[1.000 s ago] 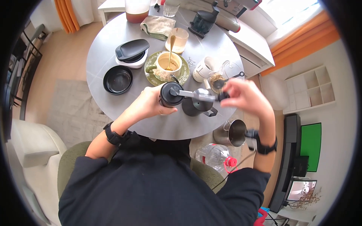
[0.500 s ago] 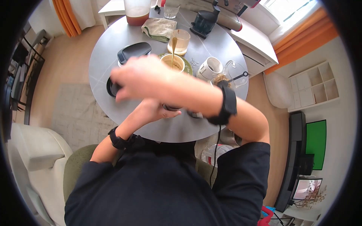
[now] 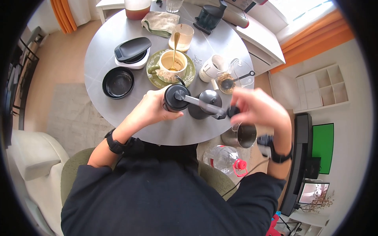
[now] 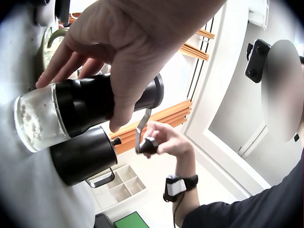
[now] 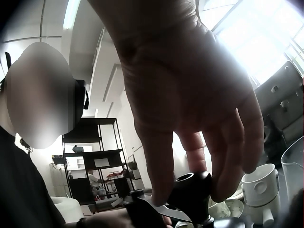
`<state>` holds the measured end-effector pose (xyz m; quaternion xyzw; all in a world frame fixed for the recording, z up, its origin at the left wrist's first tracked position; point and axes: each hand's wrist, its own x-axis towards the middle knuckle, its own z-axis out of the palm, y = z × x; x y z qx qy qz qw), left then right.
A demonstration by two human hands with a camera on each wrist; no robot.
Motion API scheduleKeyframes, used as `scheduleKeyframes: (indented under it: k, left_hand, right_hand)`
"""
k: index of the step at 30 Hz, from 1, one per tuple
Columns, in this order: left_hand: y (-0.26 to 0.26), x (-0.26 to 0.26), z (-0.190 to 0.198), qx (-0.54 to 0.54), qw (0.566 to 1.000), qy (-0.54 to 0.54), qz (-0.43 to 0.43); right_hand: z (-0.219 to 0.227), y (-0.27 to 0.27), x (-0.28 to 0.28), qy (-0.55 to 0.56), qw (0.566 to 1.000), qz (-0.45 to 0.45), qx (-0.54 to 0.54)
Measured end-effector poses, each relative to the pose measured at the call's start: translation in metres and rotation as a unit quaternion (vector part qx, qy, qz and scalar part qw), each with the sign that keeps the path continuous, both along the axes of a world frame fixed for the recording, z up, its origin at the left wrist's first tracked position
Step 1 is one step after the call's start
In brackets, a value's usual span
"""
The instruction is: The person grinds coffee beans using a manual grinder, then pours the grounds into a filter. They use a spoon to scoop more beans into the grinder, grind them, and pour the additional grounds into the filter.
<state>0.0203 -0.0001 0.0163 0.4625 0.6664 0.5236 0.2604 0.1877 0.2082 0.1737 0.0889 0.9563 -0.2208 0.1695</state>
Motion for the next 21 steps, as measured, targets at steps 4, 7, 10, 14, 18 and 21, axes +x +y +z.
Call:
scheduleKeyframes:
  k: [4,7,10,14,18,21]
  left_hand:
    - [0.000,-0.001,-0.001,-0.001,1.000,0.000,-0.005]
    - [0.000,-0.001,0.000,-0.018,1.000,-0.002,-0.010]
    - [0.003,-0.001,-0.008,-0.036,0.999,-0.027,-0.008]
    - [0.002,-0.004,-0.025,0.099,0.992,0.074,-0.003]
    - [0.001,-0.002,-0.013,-0.038,0.997,0.066,0.010]
    - [0.001,-0.001,-0.004,-0.028,0.999,0.022,0.012]
  right_hand:
    - [0.006,-0.070,0.019,-0.012,0.993,0.113,0.018]
    - [-0.002,-0.108,-0.004,0.050,0.961,0.271,0.000]
    - [-0.017,-0.137,-0.050,0.097,0.933,0.347,-0.008]
    - [-0.011,-0.145,-0.129,0.106,0.930,0.349,0.045]
    - [-0.030,-0.104,-0.191,0.202,0.938,0.263,0.099]
    - [-0.035,-0.048,-0.199,0.215,0.956,0.169,0.108]
